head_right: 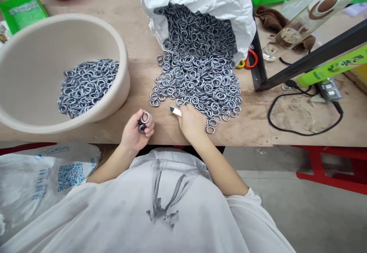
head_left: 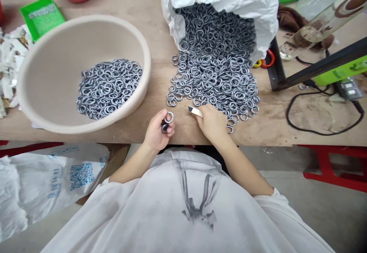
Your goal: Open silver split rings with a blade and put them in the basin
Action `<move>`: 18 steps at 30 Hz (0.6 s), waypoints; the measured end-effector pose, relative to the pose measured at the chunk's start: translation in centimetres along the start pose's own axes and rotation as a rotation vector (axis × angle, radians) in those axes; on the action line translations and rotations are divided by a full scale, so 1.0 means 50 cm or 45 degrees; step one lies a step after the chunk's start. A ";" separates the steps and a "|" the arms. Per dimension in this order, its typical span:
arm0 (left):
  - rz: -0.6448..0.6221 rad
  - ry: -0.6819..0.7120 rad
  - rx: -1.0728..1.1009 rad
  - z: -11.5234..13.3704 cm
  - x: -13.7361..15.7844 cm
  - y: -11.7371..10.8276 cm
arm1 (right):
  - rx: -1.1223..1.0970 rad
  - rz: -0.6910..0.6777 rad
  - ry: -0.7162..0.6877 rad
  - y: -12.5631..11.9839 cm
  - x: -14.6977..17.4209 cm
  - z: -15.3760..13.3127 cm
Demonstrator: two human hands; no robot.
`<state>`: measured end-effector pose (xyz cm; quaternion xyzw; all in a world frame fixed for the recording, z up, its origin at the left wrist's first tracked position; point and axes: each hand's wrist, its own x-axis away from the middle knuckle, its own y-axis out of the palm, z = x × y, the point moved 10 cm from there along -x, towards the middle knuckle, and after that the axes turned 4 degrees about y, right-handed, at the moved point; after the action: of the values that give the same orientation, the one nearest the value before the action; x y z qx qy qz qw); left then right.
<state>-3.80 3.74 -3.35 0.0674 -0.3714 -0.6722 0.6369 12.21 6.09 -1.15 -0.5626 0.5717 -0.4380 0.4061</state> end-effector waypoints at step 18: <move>-0.186 -0.032 -0.182 -0.078 -0.004 0.070 | -1.809 -0.240 0.205 0.035 0.046 -0.038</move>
<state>1.27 2.63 -4.17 0.0401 -0.3244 -0.7424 0.5847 9.79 3.83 -2.19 -0.7037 0.6955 -0.0336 -0.1409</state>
